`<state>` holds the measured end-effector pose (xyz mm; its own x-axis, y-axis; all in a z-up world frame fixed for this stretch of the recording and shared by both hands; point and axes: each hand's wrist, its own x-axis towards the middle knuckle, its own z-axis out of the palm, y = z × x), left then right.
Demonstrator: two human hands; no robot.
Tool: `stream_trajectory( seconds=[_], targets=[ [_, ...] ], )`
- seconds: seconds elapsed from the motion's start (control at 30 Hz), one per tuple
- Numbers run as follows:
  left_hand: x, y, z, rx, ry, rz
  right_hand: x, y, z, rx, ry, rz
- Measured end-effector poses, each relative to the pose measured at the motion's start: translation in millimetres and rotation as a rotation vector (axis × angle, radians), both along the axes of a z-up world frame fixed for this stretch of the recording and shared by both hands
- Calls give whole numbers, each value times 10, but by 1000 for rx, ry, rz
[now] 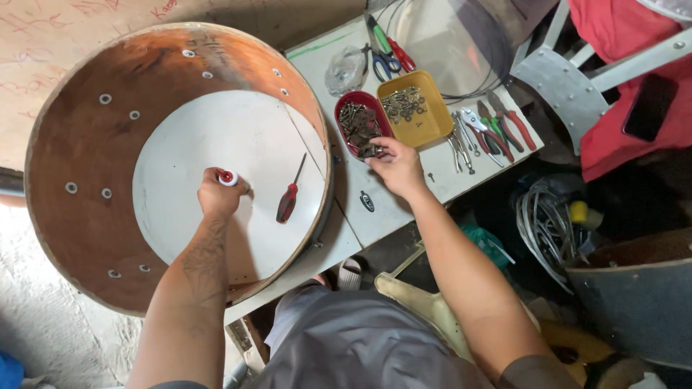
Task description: Repairing a drum by applying glue to lugs and fastening them with a screwdriver
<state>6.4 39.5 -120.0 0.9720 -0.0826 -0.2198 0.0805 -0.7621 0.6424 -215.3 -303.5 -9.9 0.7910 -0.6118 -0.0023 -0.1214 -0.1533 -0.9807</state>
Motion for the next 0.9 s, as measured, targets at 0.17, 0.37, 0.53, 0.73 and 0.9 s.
stream_trajectory(
  seconds=[0.17,0.37,0.53,0.73,0.9],
  targets=[
    [39,128,252,-21,138,12,208,124,83,-46,76,21],
    [-57,388,-325,286,556,-201,397,143,-12,-88,81,27],
    [-459,-253,287,586,340,-709,421,135,-48,-79,73,24],
    [-578,-658,288,482,226,-734,457,180,8,-114,150,35],
    [-553,-660,23,538,173,-834,459,180,11,-136,178,45]
  ],
)
